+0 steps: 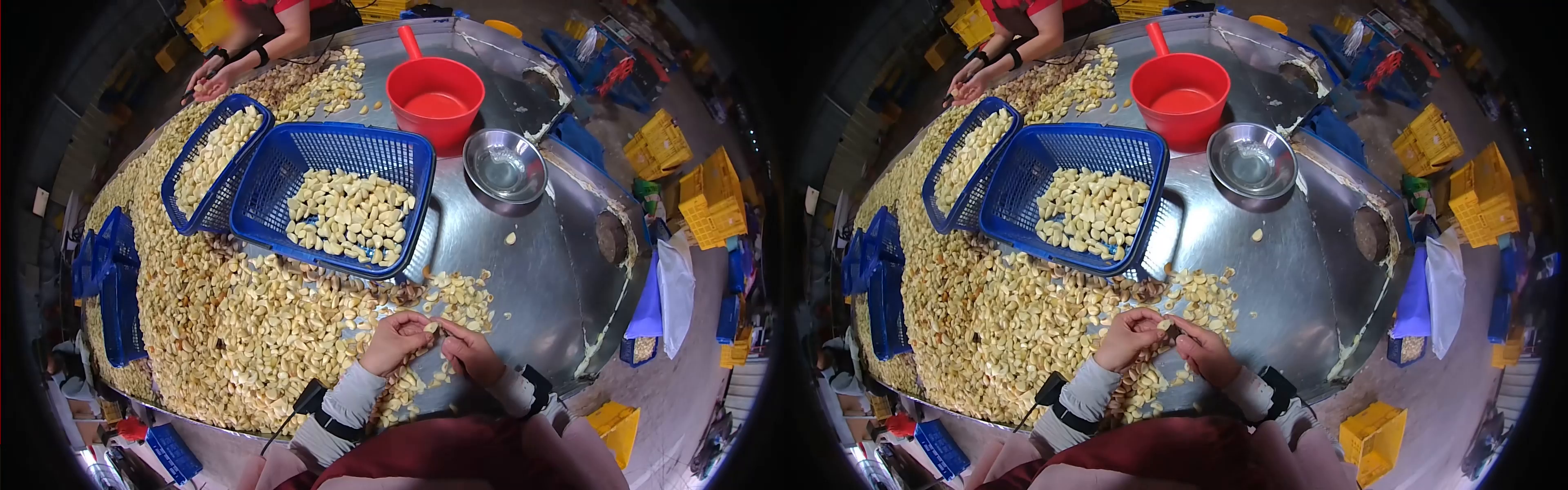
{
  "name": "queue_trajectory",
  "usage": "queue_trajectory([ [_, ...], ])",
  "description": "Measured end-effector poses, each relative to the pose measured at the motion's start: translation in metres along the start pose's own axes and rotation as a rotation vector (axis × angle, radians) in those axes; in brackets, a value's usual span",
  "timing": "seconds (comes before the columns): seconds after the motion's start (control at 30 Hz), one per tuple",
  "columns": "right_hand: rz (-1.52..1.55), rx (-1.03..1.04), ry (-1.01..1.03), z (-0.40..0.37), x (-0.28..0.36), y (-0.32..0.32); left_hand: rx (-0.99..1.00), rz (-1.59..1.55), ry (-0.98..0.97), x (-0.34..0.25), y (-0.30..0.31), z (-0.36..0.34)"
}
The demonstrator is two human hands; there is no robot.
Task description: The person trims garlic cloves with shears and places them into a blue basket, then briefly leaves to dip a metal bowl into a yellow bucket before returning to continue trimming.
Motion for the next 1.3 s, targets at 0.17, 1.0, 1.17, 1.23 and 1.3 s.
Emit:
queue_trajectory([
  [0.17,0.874,-0.159,-0.332,-0.011,-0.013,0.005,-0.034,-0.442,0.024,-0.016,-0.007,0.026],
  [1.0,-1.138,0.493,0.093,0.044,-0.033,-0.083,-0.589,1.427,-0.153,0.004,0.079,-0.117],
  [1.17,-1.057,0.265,0.104,0.029,0.009,-0.032,-0.413,1.442,-0.285,0.035,0.027,-0.118],
  [1.23,-1.061,0.279,0.035,0.012,0.007,-0.015,-0.411,1.316,-0.366,0.053,0.016,-0.118],
  [1.3,-0.926,0.174,0.182,0.010,-0.001,-0.009,-0.397,1.192,-0.428,0.049,0.015,-0.116],
])
Point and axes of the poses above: each hand's wrist, its own z-axis towards the middle knuckle, its own y-axis out of the back of the hand, x = y × z, the point moved 3 cm from there along z, towards the middle knuckle, and after that the axes turned 6 degrees about z, right-handed, at the moved point
